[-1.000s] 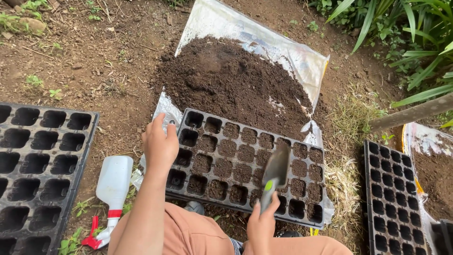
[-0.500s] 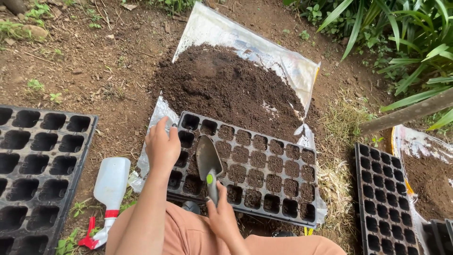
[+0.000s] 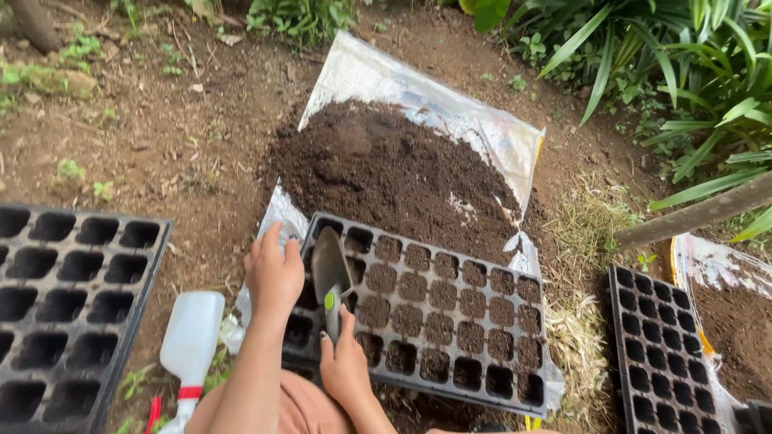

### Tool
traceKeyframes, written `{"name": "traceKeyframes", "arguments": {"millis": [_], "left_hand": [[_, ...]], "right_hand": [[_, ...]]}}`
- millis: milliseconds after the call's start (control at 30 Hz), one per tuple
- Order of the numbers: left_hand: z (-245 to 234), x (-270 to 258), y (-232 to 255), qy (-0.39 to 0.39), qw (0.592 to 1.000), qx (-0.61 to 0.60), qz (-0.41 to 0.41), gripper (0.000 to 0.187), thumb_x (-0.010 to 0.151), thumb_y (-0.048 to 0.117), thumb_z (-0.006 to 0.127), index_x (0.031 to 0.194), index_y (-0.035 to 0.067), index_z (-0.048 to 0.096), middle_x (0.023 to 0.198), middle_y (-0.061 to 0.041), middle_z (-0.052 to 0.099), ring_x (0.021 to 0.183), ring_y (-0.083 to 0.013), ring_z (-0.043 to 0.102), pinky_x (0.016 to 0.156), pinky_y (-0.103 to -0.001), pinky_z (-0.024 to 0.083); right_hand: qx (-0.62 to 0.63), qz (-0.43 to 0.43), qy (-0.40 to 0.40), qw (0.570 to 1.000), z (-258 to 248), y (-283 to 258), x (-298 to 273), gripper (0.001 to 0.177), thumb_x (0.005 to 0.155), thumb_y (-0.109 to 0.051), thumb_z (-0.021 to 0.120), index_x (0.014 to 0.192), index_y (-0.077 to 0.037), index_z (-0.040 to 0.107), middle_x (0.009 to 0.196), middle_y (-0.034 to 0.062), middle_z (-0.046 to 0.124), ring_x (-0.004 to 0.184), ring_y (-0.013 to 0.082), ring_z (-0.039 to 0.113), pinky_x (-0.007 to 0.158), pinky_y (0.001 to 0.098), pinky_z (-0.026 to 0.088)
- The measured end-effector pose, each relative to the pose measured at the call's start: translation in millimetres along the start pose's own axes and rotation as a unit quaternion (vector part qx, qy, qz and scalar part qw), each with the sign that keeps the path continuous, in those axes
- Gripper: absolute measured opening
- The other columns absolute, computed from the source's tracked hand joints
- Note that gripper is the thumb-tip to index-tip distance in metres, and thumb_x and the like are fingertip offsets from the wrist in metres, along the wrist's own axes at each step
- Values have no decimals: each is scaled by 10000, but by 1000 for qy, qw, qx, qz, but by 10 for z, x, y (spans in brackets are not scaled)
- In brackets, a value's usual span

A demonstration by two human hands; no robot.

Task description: The person scoops soil from a pile on a tarp using a small trowel and fills the cells of a black seedling tray. They repeat this process, filling each compartment with soil.

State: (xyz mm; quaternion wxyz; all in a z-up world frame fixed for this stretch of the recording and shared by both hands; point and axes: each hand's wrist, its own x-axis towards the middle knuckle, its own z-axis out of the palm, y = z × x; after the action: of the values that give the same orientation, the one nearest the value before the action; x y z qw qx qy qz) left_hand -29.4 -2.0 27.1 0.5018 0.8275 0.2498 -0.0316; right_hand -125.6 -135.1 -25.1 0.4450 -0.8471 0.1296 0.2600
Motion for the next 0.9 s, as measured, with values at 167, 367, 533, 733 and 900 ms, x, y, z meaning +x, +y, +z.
{"name": "traceKeyframes", "arguments": {"millis": [167,367,533,733,900], "left_hand": [[-126,-54,172,-4,1000,-16,-26,542,1005,317,363,1532,222,444,1573,-53,428,1455,-336,325,1173,-554,280],[-41,-36,223,3,1000,-17,-19,547,1002,302,372,1535,195,429,1588,-47,416,1481,-306,297,1189,-562,266],[236,-17,97,14,1000,18,6,539,1006,345,383,1526,215,441,1547,-27,473,1474,-305,321,1189,-562,253],[556,-39,-91,11,996,38,-78,511,965,379,436,1471,381,503,1528,101,497,1440,-234,369,1158,-547,264],[627,-74,-86,11,1000,20,-1,511,976,331,452,1481,286,508,1485,58,544,1396,-235,435,1140,-496,311]], "right_hand": [[-75,-15,73,994,-533,27,57,651,992,-198,541,1572,-283,257,1277,82,657,1019,277,670,877,414,516],[-145,1,182,972,-1516,144,605,569,964,-145,546,1496,-277,394,1169,55,729,888,238,717,745,384,605],[-271,70,299,912,-2594,589,1914,518,1051,-281,423,1540,-186,279,1037,193,736,863,374,724,705,510,585],[-100,282,267,916,-2609,529,2931,693,938,-287,516,1526,-71,219,1440,252,560,1312,450,550,1080,561,424],[-12,168,207,964,-1490,232,4186,674,1007,-317,408,1519,-94,31,1503,224,457,1256,354,567,994,434,500]]}}
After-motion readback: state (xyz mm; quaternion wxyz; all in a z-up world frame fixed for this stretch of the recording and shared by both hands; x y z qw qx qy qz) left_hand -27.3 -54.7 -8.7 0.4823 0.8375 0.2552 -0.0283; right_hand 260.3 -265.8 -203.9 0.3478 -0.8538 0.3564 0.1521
